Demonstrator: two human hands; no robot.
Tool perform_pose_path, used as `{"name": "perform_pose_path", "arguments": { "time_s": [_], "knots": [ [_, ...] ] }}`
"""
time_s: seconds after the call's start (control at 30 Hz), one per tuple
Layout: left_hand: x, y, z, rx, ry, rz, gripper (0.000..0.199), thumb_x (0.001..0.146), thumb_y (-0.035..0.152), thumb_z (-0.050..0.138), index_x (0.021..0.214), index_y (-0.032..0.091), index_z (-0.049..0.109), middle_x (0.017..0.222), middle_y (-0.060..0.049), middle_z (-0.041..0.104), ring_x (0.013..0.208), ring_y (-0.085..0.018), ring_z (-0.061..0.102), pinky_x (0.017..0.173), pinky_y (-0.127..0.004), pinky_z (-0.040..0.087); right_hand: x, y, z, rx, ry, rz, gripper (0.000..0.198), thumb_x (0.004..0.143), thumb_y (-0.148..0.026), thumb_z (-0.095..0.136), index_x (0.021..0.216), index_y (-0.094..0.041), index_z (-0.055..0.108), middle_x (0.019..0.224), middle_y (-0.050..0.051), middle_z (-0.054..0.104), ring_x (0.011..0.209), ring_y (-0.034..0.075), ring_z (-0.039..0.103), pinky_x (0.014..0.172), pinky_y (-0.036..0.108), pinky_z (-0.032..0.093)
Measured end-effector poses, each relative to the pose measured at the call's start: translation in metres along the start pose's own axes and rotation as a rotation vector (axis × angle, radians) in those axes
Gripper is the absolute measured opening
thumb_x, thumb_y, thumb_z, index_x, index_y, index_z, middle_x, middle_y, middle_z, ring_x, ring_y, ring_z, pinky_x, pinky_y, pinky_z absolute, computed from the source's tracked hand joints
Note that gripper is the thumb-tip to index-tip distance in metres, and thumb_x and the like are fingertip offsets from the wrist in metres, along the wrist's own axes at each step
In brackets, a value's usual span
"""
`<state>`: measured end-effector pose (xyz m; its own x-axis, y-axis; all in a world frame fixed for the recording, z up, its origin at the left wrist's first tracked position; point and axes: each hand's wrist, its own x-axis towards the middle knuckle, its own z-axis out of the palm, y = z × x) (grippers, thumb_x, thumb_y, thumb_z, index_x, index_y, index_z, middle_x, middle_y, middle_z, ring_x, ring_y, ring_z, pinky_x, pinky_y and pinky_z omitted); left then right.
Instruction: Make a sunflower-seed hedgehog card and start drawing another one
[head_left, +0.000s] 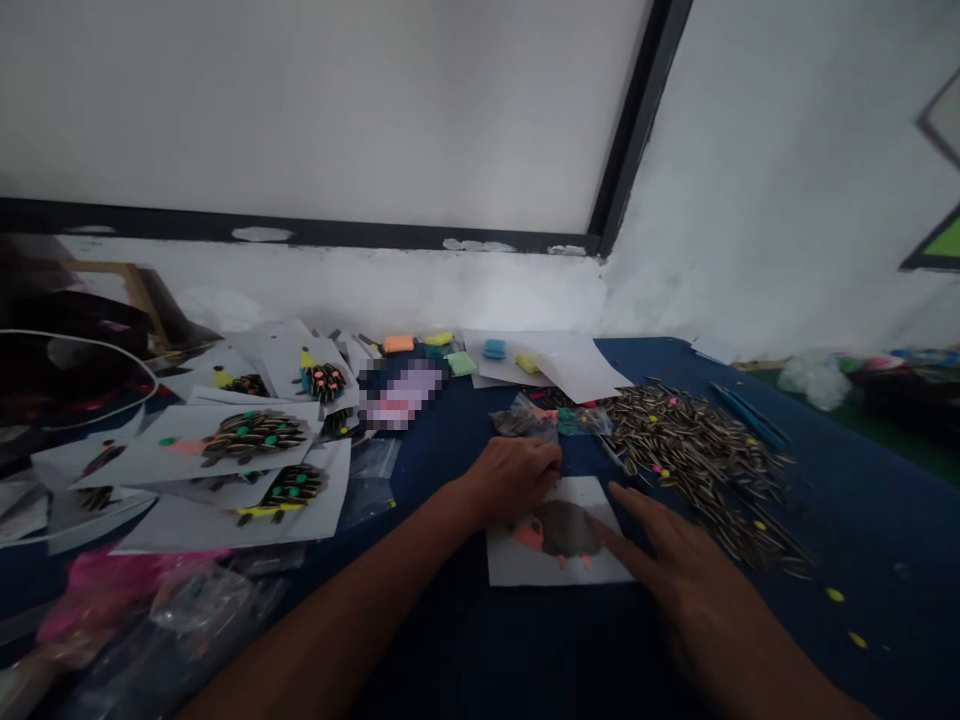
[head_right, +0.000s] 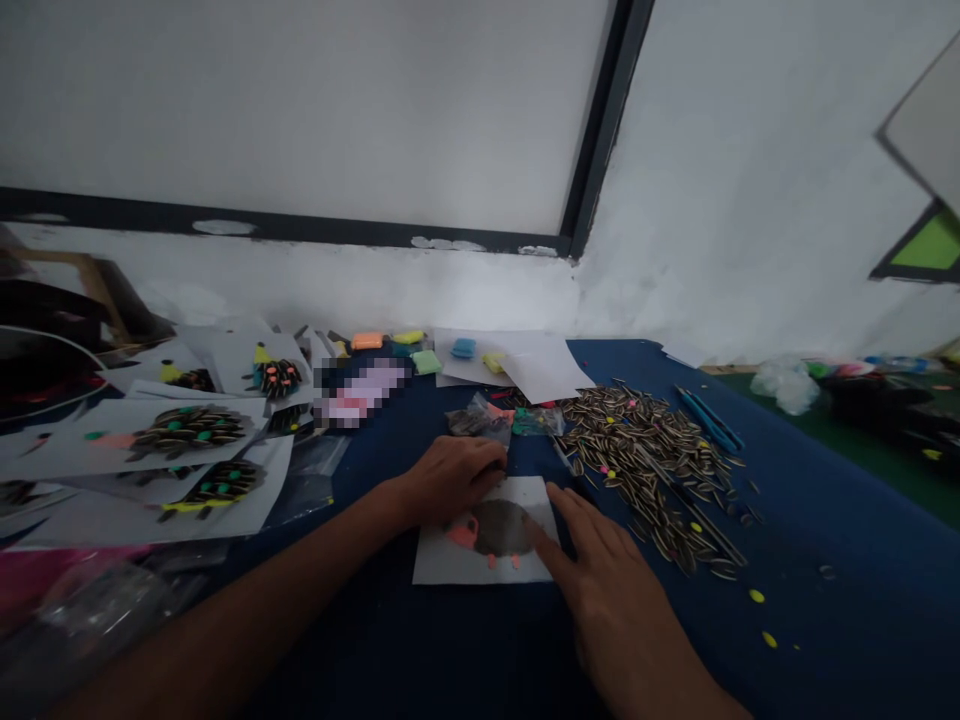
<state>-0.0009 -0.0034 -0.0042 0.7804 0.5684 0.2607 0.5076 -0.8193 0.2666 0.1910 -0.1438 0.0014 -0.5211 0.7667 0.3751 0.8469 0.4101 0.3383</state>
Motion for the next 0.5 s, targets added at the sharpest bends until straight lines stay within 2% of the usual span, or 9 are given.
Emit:
{"name": "perform_pose_path", "arguments": {
  "time_s": [0.13,0.3,0.5],
  "knots": [
    [0.0,0.0,0.0,0.001,0.001,-0.005,0.011,0.091,0.024,0.045,0.09,0.019,0.055,0.088,-0.002,0.065,0.082,-0.017,0.062,0.069,-0.026,0.043,0.007,-0.003,0.006,0.009,-0.035,0.016,0.066,0.076,0.003,0.036,0.133,-0.027,0.053,0.136,0.015,0.052,0.122,0.029,0.051,0.087,0.044,0.05],
    [0.0,0.0,0.0,-0.005,0.005,0.007,0.01,0.091,0.024,0.046,0.089,0.019,0.055,0.087,-0.001,0.065,0.08,-0.017,0.061,0.069,-0.026,0.043,0.014,-0.002,0.006,-0.004,-0.077,-0.039,0.059,0.075,0.002,0.04,0.125,-0.023,0.061,0.133,0.018,0.054,0.12,0.031,0.052,0.085,0.045,0.051],
    [0.001,0.002,-0.004,-0.003,-0.014,-0.003,0.01,0.09,0.023,0.046,0.088,0.018,0.054,0.087,-0.002,0.065,0.081,-0.017,0.062,0.07,-0.025,0.044,0.03,0.0,0.001,-0.025,-0.069,-0.059,0.06,0.071,0.003,0.041,0.121,-0.02,0.063,0.13,0.021,0.056,0.117,0.034,0.054,0.084,0.048,0.051]
  ]
}}
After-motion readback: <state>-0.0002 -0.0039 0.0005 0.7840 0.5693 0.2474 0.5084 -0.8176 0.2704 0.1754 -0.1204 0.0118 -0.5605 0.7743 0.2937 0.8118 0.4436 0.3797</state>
